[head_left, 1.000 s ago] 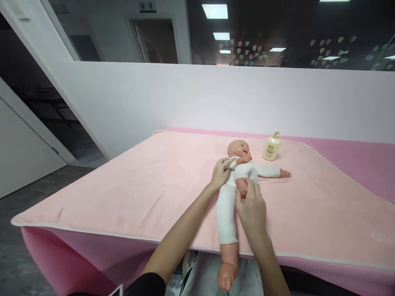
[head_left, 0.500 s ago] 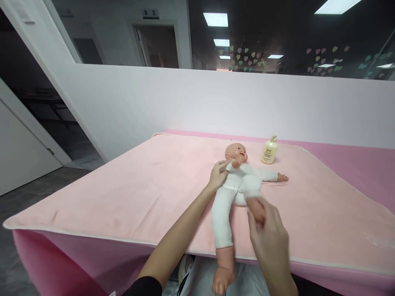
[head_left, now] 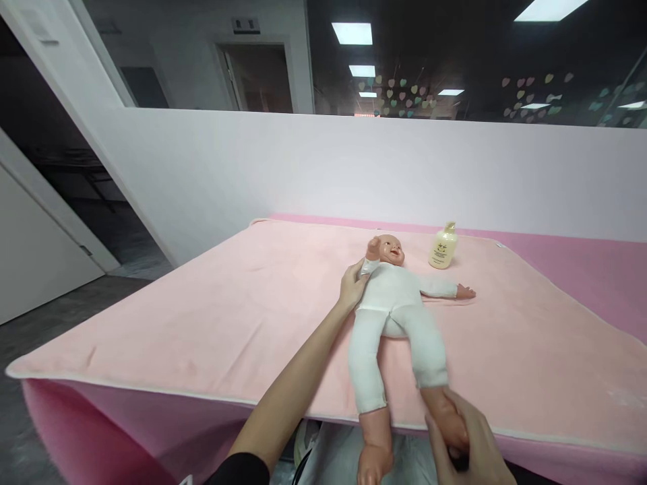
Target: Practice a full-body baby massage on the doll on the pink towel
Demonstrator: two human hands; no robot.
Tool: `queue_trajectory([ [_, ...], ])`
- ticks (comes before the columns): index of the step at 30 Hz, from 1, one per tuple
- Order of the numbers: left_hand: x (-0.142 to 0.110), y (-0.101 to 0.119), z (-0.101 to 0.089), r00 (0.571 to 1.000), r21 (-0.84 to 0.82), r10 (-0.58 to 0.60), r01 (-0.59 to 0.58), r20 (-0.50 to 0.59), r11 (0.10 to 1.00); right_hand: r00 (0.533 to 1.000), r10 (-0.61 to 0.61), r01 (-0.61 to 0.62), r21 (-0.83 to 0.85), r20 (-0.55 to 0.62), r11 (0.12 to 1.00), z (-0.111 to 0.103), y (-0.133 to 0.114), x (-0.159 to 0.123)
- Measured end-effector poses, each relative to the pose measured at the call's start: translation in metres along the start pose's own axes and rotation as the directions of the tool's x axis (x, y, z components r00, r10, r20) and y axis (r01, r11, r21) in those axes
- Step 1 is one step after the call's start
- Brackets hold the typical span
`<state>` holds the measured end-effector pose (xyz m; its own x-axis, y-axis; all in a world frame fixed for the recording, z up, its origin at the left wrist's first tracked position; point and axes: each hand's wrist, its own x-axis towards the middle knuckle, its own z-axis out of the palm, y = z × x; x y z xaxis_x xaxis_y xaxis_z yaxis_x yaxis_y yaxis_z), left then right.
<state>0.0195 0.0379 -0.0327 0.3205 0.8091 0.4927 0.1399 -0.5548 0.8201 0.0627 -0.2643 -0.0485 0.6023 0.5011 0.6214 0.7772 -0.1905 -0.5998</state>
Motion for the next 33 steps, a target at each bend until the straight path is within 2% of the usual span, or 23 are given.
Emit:
queue_trajectory([
  [5,-0.007,0.011,0.002,0.978,0.144,0.155,-0.175,0.139,0.974,0.993,-0.003,-0.01,0.11,0.118,0.994,0.044,-0.01,0.09],
  [7,-0.008,0.014,0.0,0.974,0.17,0.173,-0.197,0.146,0.966,0.994,0.0,-0.015,0.131,0.114,0.991,0.048,-0.014,0.102],
  [9,-0.007,0.014,-0.003,0.98,0.145,0.159,-0.176,0.122,0.974,0.994,0.018,-0.031,0.116,0.111,0.993,0.039,-0.013,0.089],
  [14,-0.002,0.009,-0.003,0.999,0.001,0.037,-0.037,-0.036,0.999,0.998,0.062,-0.061,-0.027,0.005,0.998,-0.004,-0.006,0.0],
  [16,0.001,0.006,-0.001,0.996,-0.062,-0.036,0.031,-0.087,0.998,0.997,0.071,-0.07,-0.035,0.018,0.997,-0.01,-0.005,-0.018],
  [18,0.001,0.003,0.001,0.994,-0.123,-0.066,0.055,-0.086,0.991,0.997,0.053,-0.053,-0.008,0.062,0.999,-0.004,-0.006,-0.011],
  [20,0.001,0.003,0.001,0.998,-0.157,-0.051,0.045,-0.036,0.987,0.994,0.015,-0.02,0.041,0.105,0.999,0.011,-0.01,0.016],
  [21,0.0,0.004,0.001,1.0,-0.153,-0.028,0.028,0.002,0.988,0.991,0.012,-0.02,0.062,0.134,0.998,0.021,-0.013,0.034],
  [24,-0.004,0.009,0.0,0.992,-0.083,0.07,-0.062,0.101,0.995,0.992,0.0,-0.017,0.137,0.124,0.99,0.05,-0.021,0.084],
  [26,-0.005,0.011,-0.002,0.986,-0.058,0.115,-0.108,0.122,0.992,0.991,-0.008,-0.017,0.18,0.135,0.984,0.061,-0.025,0.101],
  [29,-0.004,0.008,-0.003,0.994,-0.105,0.076,-0.067,0.082,0.992,0.991,0.035,-0.06,0.186,0.131,0.981,0.055,-0.025,0.09],
  [33,0.0,-0.004,-0.001,0.997,-0.168,-0.07,0.063,-0.032,0.984,0.995,0.102,-0.1,0.07,-0.023,0.993,0.021,-0.016,0.032],
])
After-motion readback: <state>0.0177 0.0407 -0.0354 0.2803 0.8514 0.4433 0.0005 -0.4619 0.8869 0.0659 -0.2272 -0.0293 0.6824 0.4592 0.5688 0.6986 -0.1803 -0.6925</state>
